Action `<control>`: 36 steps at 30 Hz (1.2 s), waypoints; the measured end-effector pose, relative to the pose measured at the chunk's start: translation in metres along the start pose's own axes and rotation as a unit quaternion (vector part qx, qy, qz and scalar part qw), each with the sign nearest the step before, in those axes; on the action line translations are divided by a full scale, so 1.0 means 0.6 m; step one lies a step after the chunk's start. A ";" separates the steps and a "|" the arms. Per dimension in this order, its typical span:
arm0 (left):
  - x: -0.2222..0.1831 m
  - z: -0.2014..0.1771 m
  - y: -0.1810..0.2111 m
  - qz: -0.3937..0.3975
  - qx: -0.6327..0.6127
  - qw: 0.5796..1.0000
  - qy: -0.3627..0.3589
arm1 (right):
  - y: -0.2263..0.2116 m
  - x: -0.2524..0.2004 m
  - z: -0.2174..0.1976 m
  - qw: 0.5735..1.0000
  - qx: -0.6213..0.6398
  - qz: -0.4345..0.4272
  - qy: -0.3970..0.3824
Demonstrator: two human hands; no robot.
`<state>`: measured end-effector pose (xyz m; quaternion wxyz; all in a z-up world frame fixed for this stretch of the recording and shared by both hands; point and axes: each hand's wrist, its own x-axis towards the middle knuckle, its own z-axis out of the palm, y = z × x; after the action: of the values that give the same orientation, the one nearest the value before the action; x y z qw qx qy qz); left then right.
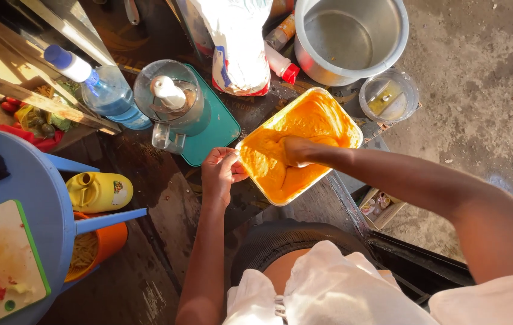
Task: Mixing a thick yellow batter or dough in a container by hand and adding liquid from a pot to adjust the texture.
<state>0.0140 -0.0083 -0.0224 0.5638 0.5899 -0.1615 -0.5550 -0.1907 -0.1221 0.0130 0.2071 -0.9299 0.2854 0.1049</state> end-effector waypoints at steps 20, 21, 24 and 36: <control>-0.005 -0.001 0.016 0.003 0.007 1.000 -0.022 | 0.191 0.105 0.358 0.991 -0.108 -0.047 0.064; -0.009 -0.002 0.019 -0.004 0.001 1.000 -0.023 | 0.240 0.114 0.386 0.989 -0.055 -0.053 0.128; 0.001 -0.005 0.005 -0.003 -0.022 1.000 -0.020 | 0.211 0.025 0.156 0.998 0.032 -0.041 0.025; -0.002 0.003 0.015 0.007 0.011 1.000 -0.014 | 0.102 0.165 0.281 0.947 -0.013 -0.043 -0.317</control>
<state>0.0158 -0.0112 -0.0140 0.5585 0.5871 -0.1799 -0.5577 -0.1580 -0.1414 -0.1885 0.2794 -0.8625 0.1630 0.3892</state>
